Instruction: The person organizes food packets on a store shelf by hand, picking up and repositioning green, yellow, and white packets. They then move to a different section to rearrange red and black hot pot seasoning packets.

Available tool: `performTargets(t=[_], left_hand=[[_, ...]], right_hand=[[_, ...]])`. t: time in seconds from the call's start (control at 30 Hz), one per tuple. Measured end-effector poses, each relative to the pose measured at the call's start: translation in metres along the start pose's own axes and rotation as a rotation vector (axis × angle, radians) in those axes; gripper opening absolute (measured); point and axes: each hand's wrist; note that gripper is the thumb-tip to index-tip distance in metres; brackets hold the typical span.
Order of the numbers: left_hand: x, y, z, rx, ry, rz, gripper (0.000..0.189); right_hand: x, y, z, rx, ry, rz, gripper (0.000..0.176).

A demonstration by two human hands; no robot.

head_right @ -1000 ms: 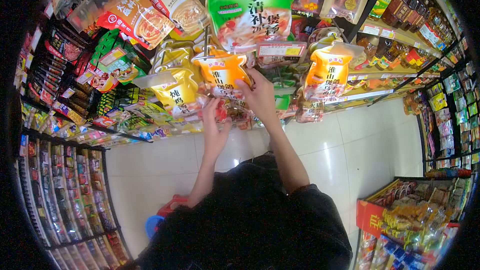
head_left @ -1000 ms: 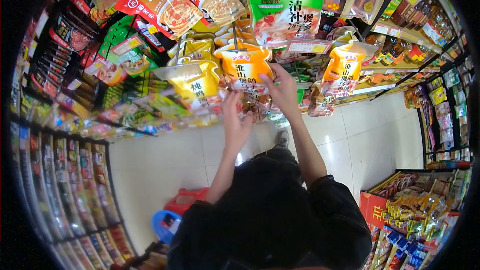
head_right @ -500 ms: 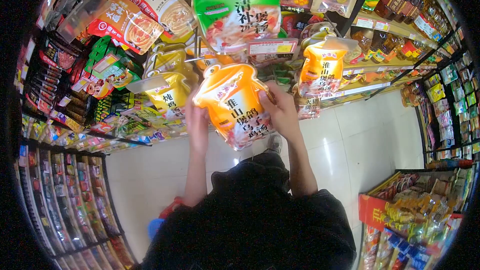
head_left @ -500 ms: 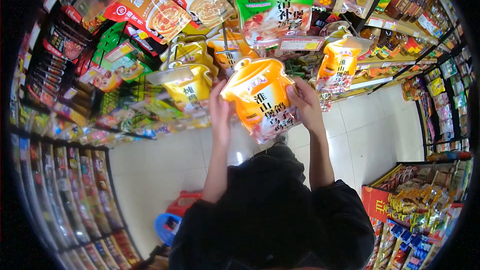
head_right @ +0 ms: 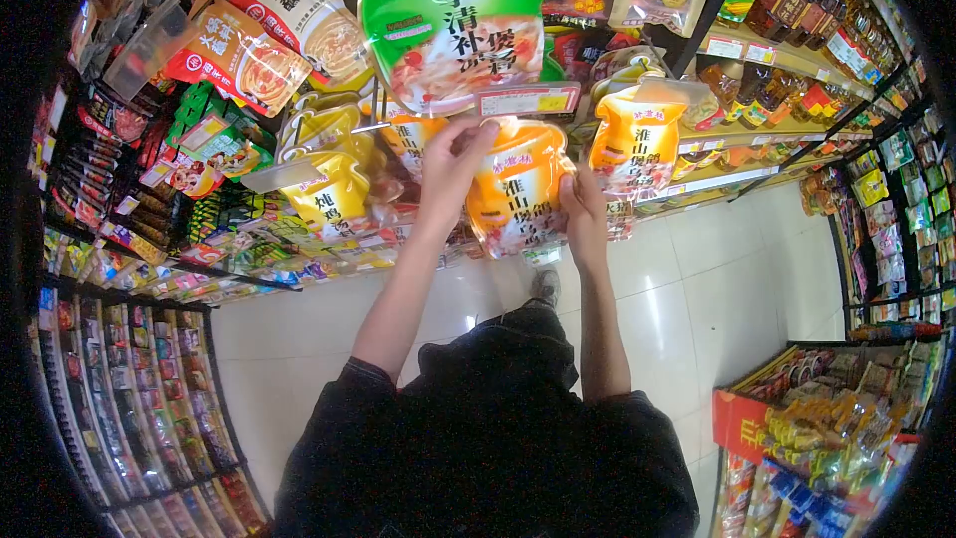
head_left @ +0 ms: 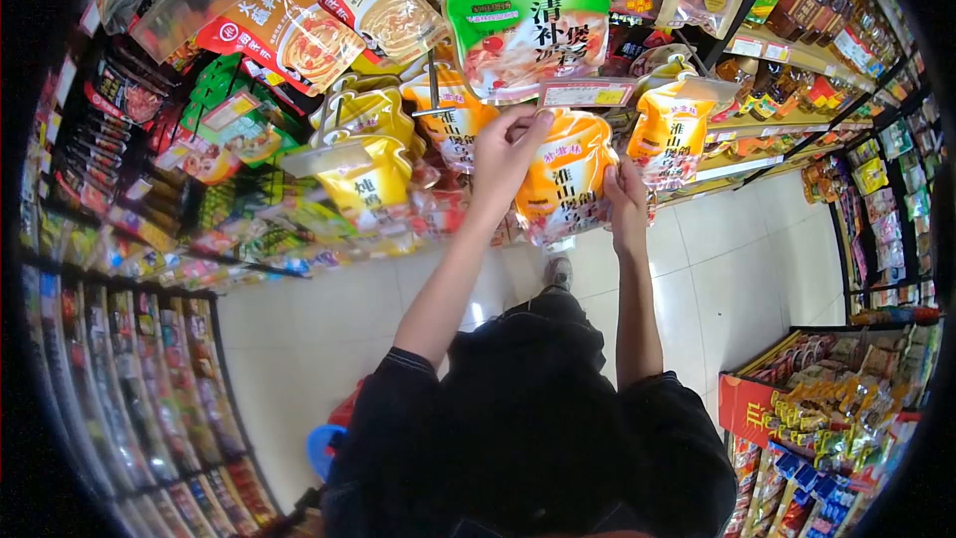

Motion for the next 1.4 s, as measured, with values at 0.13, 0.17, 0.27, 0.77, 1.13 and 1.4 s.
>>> performTargets(t=[0.13,0.17,0.27,0.77,1.13,1.4], left_hand=[[0.013,0.016,-0.026,-0.016,0.083,-0.124,0.026],[0.016,0.019,-0.031,-0.034,0.131,-0.214,0.028],[0.026,0.021,-0.040,-0.073,0.221,-0.193,0.030],[0.015,0.020,-0.024,-0.135,0.356,-0.136,0.031],[0.001,0.020,-0.032,-0.141,0.334,-0.294,0.027],[0.009,0.013,-0.035,-0.130,0.437,-0.438,0.027]], right_hand=[[-0.005,0.007,-0.025,-0.073,0.005,-0.092,0.017],[-0.007,0.008,-0.031,-0.077,-0.009,-0.128,0.018],[0.000,0.017,-0.035,-0.160,0.000,-0.111,0.024],[0.006,0.005,-0.023,-0.118,-0.223,0.092,0.029],[0.026,0.021,0.001,-0.307,-0.697,0.373,0.041],[0.012,0.038,0.027,-0.078,-0.686,0.587,0.044]])
Point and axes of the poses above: each hand's wrist, its own z-axis away from the middle knuckle, its own y-axis out of the palm, x = y × z, and after that the axes turned 11 degrees about -x, right-handed
